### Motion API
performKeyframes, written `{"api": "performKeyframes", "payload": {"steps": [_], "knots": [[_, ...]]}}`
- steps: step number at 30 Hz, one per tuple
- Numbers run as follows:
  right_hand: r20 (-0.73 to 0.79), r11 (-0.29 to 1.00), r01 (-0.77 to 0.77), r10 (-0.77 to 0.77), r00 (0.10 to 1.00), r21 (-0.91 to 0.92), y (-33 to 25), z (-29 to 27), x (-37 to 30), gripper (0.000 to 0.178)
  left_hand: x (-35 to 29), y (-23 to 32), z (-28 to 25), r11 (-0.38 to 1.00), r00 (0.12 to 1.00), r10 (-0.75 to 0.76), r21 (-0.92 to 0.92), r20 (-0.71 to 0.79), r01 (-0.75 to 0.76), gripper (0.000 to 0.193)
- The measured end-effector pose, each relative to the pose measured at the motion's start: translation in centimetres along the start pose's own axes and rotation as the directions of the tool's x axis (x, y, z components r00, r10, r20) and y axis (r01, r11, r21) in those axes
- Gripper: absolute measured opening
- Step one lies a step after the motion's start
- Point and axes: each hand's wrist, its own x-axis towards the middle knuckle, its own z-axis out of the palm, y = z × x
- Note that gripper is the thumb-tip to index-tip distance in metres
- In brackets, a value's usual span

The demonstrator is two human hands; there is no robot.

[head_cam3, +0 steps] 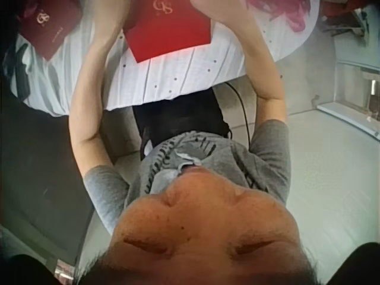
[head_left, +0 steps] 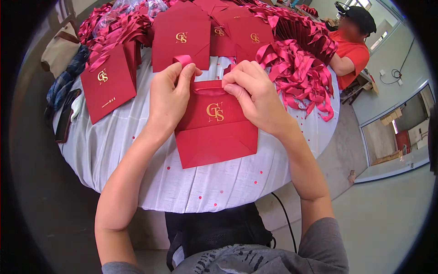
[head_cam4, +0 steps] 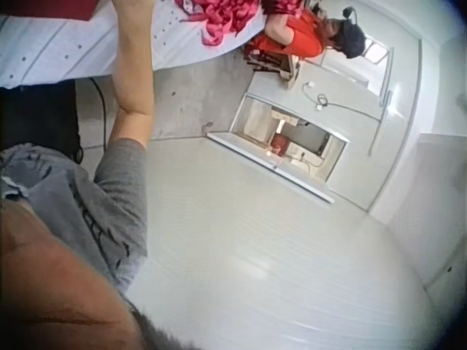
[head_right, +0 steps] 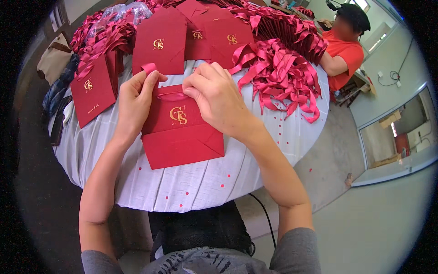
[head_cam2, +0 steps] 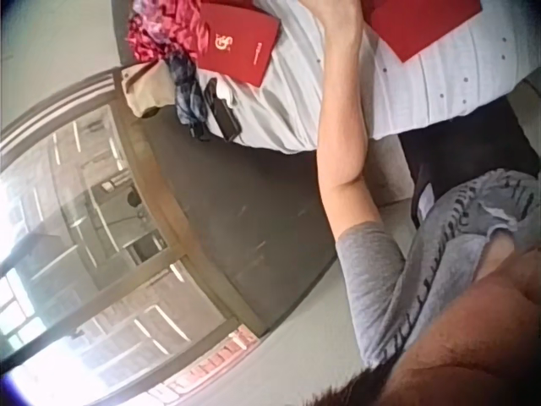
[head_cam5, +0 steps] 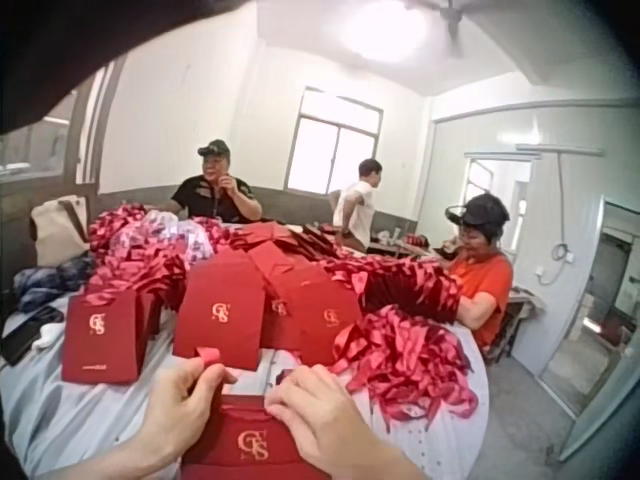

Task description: The person attaches ribbon handles to paper gift bags by threading the ribbons through slots on the bags and folding the bags by hand.

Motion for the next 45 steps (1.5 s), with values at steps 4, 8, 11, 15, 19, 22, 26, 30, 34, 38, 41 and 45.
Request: {"api": "performKeyframes", "payload": {"steps": [4, 8, 11, 15, 19, 22, 26, 30, 34, 38, 41, 45], "knots": [[0.077, 0.999, 0.017, -0.021, 0.997, 0.044, -0.4, -1.2, 0.4, 0.004, -0.1, 0.6, -0.1, 0.998, 0.998, 0.06, -0.035, -0.001, -0.06, 0.024], [-0.047, 0.996, 0.054, -0.051, 0.998, 0.069, -0.7, -0.9, 0.6, 0.006, -0.2, 1.3, -0.1, 0.986, 0.991, 0.133, -0.097, -0.023, -0.134, 0.024], [-0.04, 0.997, 0.051, -0.05, 0.998, 0.049, -1.0, -1.2, 0.5, 0.008, -0.5, 1.9, -0.2, 0.984, 0.986, 0.164, -0.073, -0.017, -0.165, 0.023], [-0.093, 0.972, -0.062, 0.085, 0.992, 0.227, -1.6, -0.7, 0.1, 0.013, -0.9, 2.4, -0.2, 0.984, 0.988, 0.155, -0.091, -0.012, -0.155, 0.023], [-0.076, 0.966, -0.055, 0.077, 0.994, 0.253, -1.6, -1.0, 0.2, 0.011, -1.1, 2.9, -0.7, 0.981, 0.988, 0.156, -0.11, -0.023, -0.157, 0.022], [-0.026, 0.994, 0.102, -0.101, 0.995, 0.034, -2.2, -1.7, 0.9, 0.01, -1.4, 3.3, -0.9, 0.978, 0.987, 0.155, -0.138, -0.031, -0.158, 0.022], [-0.127, 0.981, 0.169, -0.181, 0.975, -0.095, -3.3, -1.4, 1.0, 0.018, -1.5, 3.7, -0.1, 0.946, 0.955, 0.279, -0.139, -0.103, -0.292, 0.02], [-0.237, 0.977, 0.169, -0.196, 0.952, -0.131, -3.4, -0.5, 0.6, 0.017, -1.9, 3.7, 0.5, 0.953, 0.951, 0.296, -0.044, -0.086, -0.301, 0.02], [-0.335, 0.978, 0.174, -0.203, 0.92, -0.115, -4.6, 0.9, 1.2, 0.013, -2.5, 3.2, -1.0, 0.953, 0.95, 0.302, 0.045, -0.08, -0.299, 0.022], [-0.438, 0.985, 0.115, -0.159, 0.885, -0.125, -5.3, 1.1, 0.9, 0.016, -2.8, 2.5, -0.4, 0.948, 0.945, 0.317, -0.009, -0.082, -0.319, 0.023], [-0.446, 0.99, 0.082, -0.126, 0.886, -0.117, -5.6, 0.6, 0.7, 0.02, -2.8, 2.1, -0.2, 0.929, 0.925, 0.367, -0.002, -0.099, -0.369, 0.023], [-0.453, 0.995, 0.089, -0.101, 0.886, -0.047, -5.4, -0.6, 1.1, 0.026, -2.8, 2.1, -1.0, 0.907, 0.902, 0.42, 0.076, -0.102, -0.414, 0.023]]}}
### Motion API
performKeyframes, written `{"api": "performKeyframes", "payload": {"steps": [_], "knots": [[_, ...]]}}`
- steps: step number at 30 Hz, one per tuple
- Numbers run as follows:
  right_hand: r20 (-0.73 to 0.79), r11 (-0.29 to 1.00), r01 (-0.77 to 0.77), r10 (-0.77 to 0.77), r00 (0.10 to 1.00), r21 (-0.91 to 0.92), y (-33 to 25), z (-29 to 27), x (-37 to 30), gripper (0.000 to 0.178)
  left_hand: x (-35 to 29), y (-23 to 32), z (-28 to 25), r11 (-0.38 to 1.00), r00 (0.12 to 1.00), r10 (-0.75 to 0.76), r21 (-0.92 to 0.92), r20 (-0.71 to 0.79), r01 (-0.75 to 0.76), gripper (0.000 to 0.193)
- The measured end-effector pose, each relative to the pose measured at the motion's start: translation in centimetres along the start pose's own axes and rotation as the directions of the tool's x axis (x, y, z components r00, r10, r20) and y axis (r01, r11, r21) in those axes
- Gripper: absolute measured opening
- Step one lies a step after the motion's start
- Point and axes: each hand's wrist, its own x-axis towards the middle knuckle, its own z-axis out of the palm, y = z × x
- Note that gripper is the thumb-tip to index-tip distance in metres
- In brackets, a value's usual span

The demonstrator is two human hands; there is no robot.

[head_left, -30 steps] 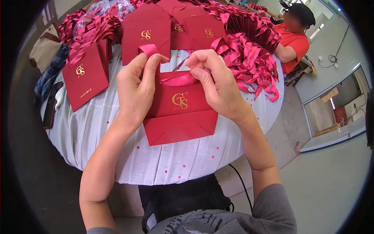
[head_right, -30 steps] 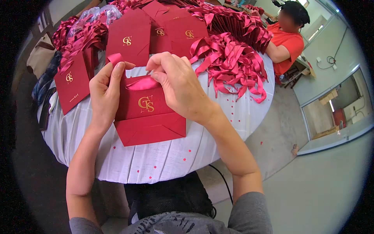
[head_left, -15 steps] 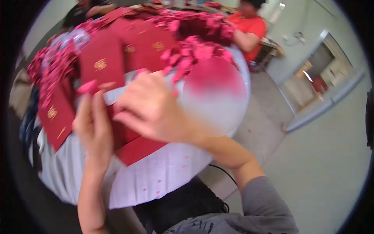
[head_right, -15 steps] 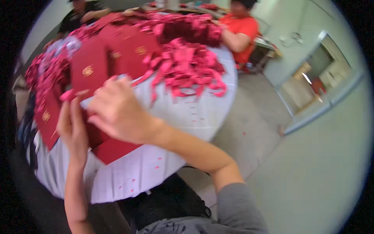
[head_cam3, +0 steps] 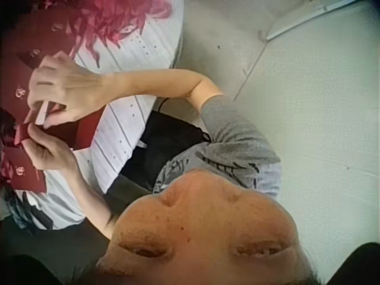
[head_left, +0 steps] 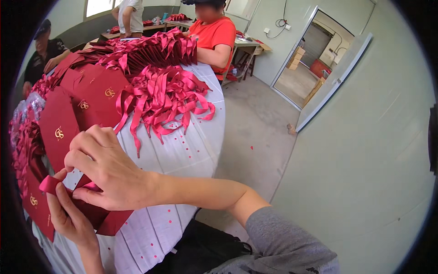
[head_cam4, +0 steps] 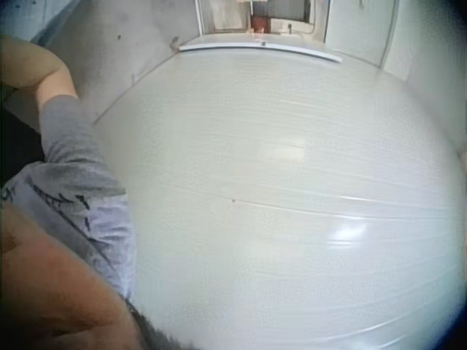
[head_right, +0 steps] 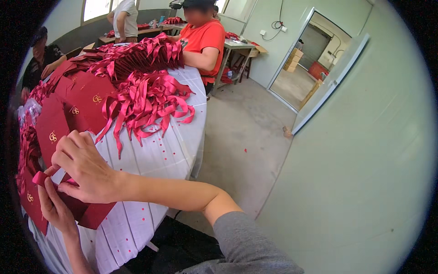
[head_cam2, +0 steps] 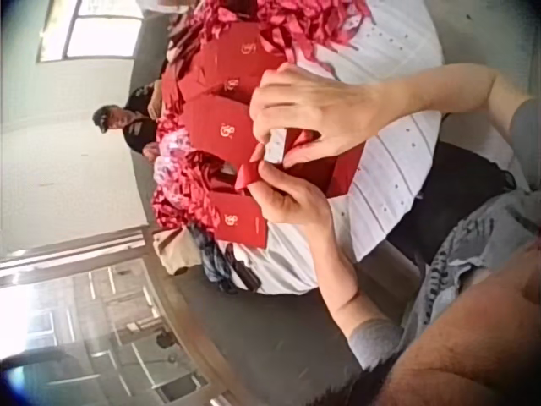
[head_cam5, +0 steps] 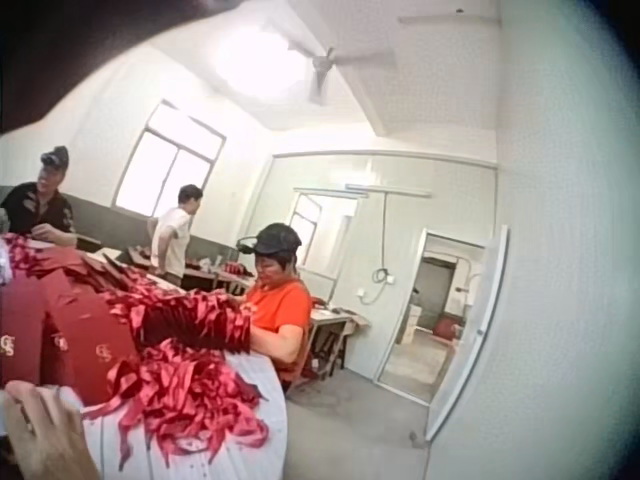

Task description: The person attaches ribbon handles to paper gift bags by threading the ribbons through slots on the bags and folding the bags by hand.

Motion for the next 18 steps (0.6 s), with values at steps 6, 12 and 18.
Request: {"api": "performKeyframes", "payload": {"steps": [6, 12, 18], "knots": [[0.091, 1.0, 0.019, -0.021, 0.996, 0.022, 0.4, 0.4, -0.6, 0.023, 0.5, 0.2, -0.6, 0.997, 0.999, 0.039, 0.07, -0.023, -0.037, 0.023], [0.062, 0.998, 0.057, -0.058, 0.996, 0.026, -0.1, 0.5, -0.6, 0.023, 0.4, -0.2, -0.7, 0.998, 0.996, -0.058, 0.031, -0.067, 0.06, 0.024], [0.051, 0.997, 0.076, -0.076, 0.996, -0.001, -0.3, 0.1, -0.6, 0.023, 0.2, -1.1, -0.5, 1.0, 0.997, 0.0, 0.025, -0.08, 0.002, 0.025]]}}
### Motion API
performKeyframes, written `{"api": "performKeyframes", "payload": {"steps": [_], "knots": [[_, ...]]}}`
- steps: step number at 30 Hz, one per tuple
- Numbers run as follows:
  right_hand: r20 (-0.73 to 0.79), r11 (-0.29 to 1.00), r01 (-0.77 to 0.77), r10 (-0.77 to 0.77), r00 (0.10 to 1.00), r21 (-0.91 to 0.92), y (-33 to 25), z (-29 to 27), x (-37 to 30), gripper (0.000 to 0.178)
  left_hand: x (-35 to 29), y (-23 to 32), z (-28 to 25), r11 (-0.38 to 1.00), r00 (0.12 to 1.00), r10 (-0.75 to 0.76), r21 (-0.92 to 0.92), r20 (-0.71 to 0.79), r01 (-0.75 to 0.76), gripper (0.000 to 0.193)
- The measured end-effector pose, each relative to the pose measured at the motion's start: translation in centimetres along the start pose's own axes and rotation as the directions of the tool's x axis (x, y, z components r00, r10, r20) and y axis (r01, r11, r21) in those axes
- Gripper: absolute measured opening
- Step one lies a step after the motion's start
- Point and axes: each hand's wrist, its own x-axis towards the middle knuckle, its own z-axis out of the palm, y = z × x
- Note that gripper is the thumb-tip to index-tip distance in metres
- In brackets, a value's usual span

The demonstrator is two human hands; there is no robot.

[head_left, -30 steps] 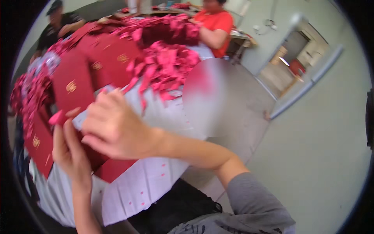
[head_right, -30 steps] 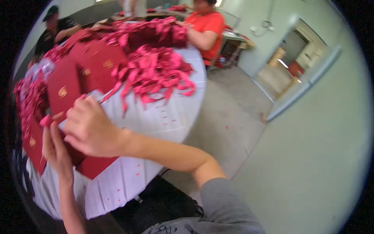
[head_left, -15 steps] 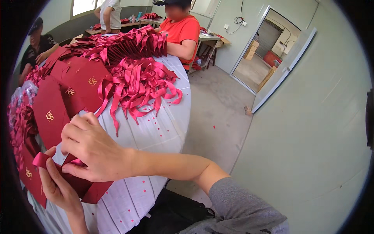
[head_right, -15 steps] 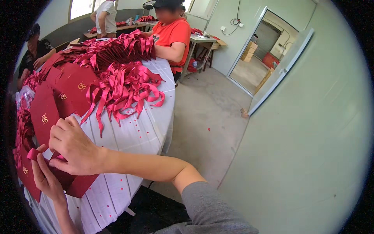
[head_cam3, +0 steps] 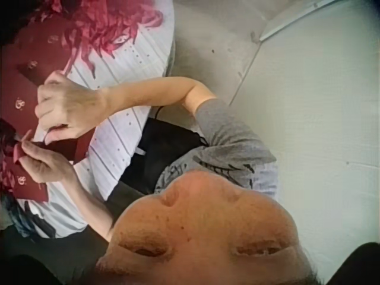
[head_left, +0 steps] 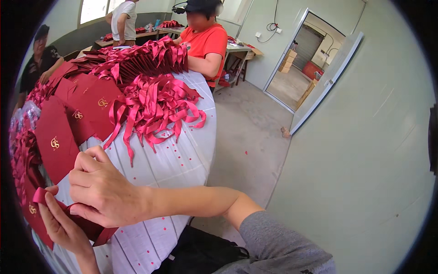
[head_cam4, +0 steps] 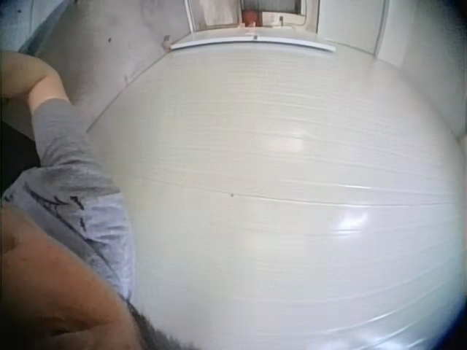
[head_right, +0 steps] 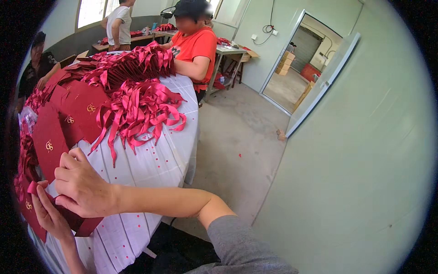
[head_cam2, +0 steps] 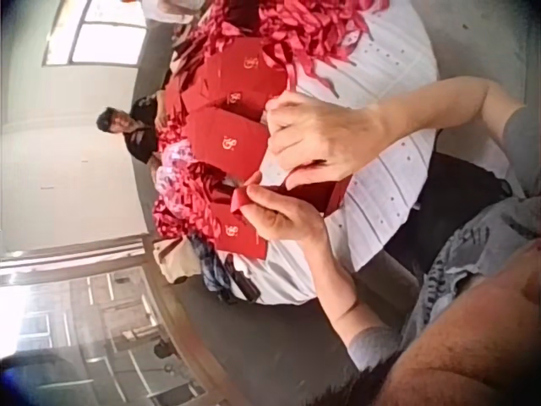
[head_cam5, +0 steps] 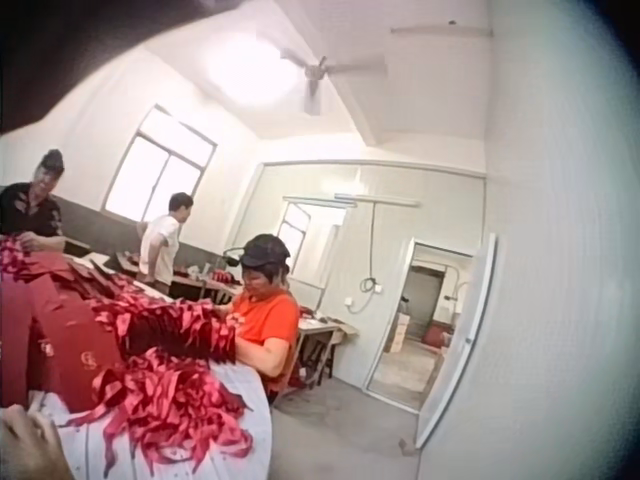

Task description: The person attaches ribbon handles to paper gift bags by threading the ribbons through slots on the bags and folding the bags by hand.

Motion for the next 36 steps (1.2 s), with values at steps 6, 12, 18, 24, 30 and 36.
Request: {"api": "performKeyframes", "payload": {"steps": [6, 12, 18, 24, 30, 36], "knots": [[-0.066, 1.0, -0.009, 0.009, 0.998, -0.005, 0.3, 0.6, 0.4, 0.013, 0.4, 0.3, -1.2, 0.98, 0.991, 0.121, 0.166, -0.048, -0.112, 0.022], [-0.089, 0.988, -0.155, 0.156, 0.984, 0.016, 2.3, -2.7, 1.2, 0.02, 2.6, 1.9, 0.6, 0.992, 0.987, 0.096, 0.096, -0.132, -0.084, 0.014], [0.096, 0.932, -0.357, 0.351, 0.931, 0.058, 2.0, -1.6, 0.7, 0.027, 2.7, 1.4, -0.7, 0.997, 0.99, 0.044, 0.074, -0.131, -0.035, 0.012], [0.361, 0.74, -0.577, 0.463, 0.81, 0.346, 2.2, -1.9, 0.7, 0.037, 2.7, 1.2, -0.4, 0.983, 0.982, 0.148, 0.129, -0.121, -0.133, 0.007], [0.401, 0.716, -0.572, 0.425, 0.812, 0.4, 2.1, -2.7, 1.0, 0.028, 2.6, 1.4, -0.3, 0.955, 0.962, 0.254, 0.183, -0.1, -0.233, 0.003], [0.525, 0.324, -0.738, 0.54, 0.658, 0.592, 2.8, -2.8, 0.9, 0.014, 2.4, 1.4, -0.4, 0.926, 0.944, 0.324, 0.225, -0.058, -0.304, 0.002]]}}
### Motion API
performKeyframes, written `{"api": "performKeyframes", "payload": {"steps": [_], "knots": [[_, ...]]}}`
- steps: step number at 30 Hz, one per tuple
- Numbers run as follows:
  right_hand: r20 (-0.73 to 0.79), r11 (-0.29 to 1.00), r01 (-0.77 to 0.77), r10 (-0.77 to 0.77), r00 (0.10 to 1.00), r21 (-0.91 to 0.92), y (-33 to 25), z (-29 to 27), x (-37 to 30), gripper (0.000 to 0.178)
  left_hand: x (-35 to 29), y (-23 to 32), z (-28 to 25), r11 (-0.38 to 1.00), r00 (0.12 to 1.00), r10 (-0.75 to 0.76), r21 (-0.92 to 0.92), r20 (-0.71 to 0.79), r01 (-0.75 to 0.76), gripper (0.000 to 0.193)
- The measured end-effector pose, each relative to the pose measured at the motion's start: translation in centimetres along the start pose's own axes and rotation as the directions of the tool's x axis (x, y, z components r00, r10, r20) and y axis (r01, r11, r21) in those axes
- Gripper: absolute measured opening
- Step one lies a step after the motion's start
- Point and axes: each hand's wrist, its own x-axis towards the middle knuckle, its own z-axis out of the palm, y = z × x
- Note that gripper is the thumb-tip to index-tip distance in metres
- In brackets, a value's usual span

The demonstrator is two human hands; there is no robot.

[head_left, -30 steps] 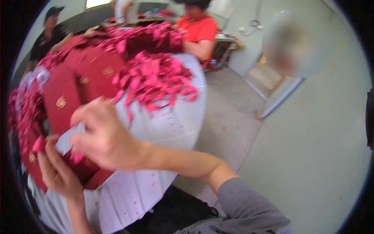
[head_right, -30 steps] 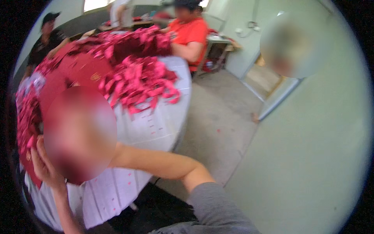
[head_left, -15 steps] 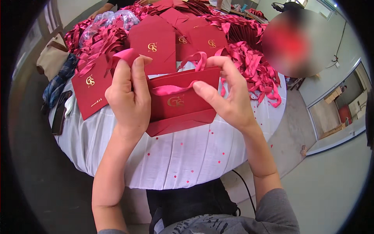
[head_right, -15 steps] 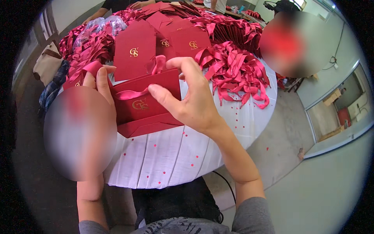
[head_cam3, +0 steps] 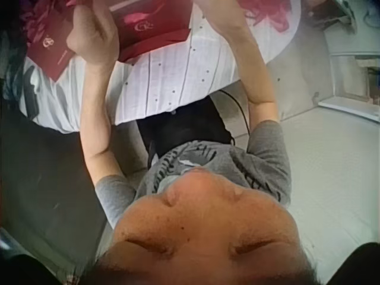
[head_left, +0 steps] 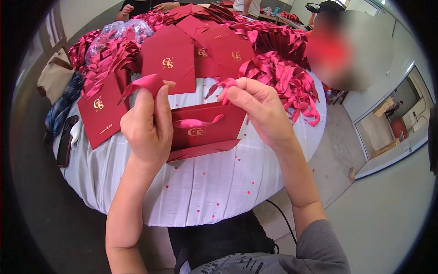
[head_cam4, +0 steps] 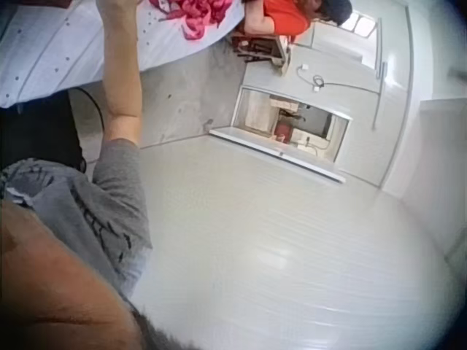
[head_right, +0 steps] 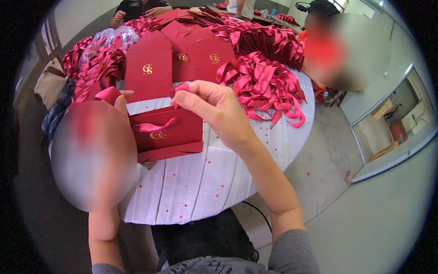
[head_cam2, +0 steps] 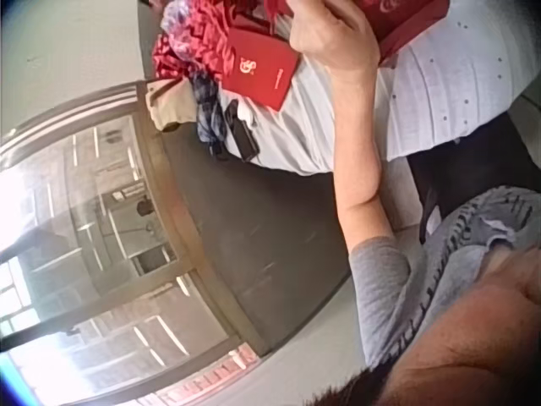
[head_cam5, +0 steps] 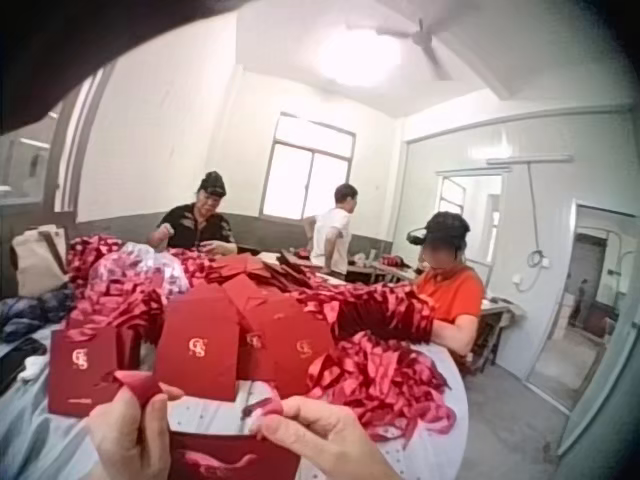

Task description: The person attaches ribbon handles to paper gift bags by threading the ribbons through slots on the bags and folding the bags by hand.

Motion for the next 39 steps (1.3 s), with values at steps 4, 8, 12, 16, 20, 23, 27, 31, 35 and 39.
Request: {"api": "performKeyframes", "payload": {"steps": [4, 8, 12, 16, 20, 23, 27, 31, 35, 39], "knots": [[-0.173, 0.969, 0.139, -0.176, 0.969, -0.203, 0.3, 0.6, -0.3, 0.016, -0.1, 0.5, 0.1, 0.999, 0.999, 0.037, -0.031, -0.001, -0.037, 0.004], [-0.287, 0.93, 0.239, -0.319, 0.903, -0.279, 1.5, 1.1, 0.1, 0.017, -0.1, 1.1, 0.2, 0.995, 0.994, 0.1, -0.025, 0.04, -0.099, 0.004], [-0.342, 0.913, 0.249, -0.358, 0.869, -0.322, 1.8, 1.3, 0.2, 0.017, -0.1, 1.5, 0.4, 0.995, 0.995, 0.088, -0.057, 0.036, -0.086, 0.004], [-0.359, 0.901, 0.243, -0.374, 0.855, -0.359, 1.9, 1.5, 0.1, 0.017, -0.2, 1.4, 0.2, 0.998, 0.998, 0.022, -0.061, 0.063, -0.018, 0.003], [-0.341, 0.899, 0.222, -0.357, 0.87, -0.377, 1.9, 1.3, 0.2, 0.018, -0.2, 1.3, 0.4, 0.992, 0.995, -0.067, -0.099, 0.069, 0.074, 0.002], [-0.317, 0.919, 0.211, -0.32, 0.893, -0.332, 1.4, 1.2, 0.3, 0.018, -0.3, 0.9, 0.6, 0.979, 0.988, -0.138, -0.143, 0.075, 0.147, 0.005], [-0.309, 0.945, 0.231, -0.296, 0.904, -0.231, 1.3, 1.1, 0.4, 0.019, 0.0, 1.2, 0.5, 0.931, 0.95, -0.276, -0.204, 0.145, 0.302, 0.013], [-0.272, 0.944, 0.194, -0.266, 0.925, -0.266, 1.9, 0.5, 0.7, 0.02, 0.7, 0.8, -0.1, 0.834, 0.885, -0.372, -0.318, 0.281, 0.451, 0.029], [-0.275, 0.964, 0.139, -0.199, 0.941, -0.226, 2.6, -0.4, 0.9, 0.025, 1.3, -0.5, -0.3, 0.647, 0.724, -0.462, -0.364, 0.511, 0.67, 0.047], [-0.269, 0.985, 0.085, -0.124, 0.955, -0.152, 2.9, -0.7, 1.2, 0.024, 1.2, -2.4, -0.5, 0.466, 0.581, -0.443, -0.378, 0.683, 0.8, 0.045]]}}
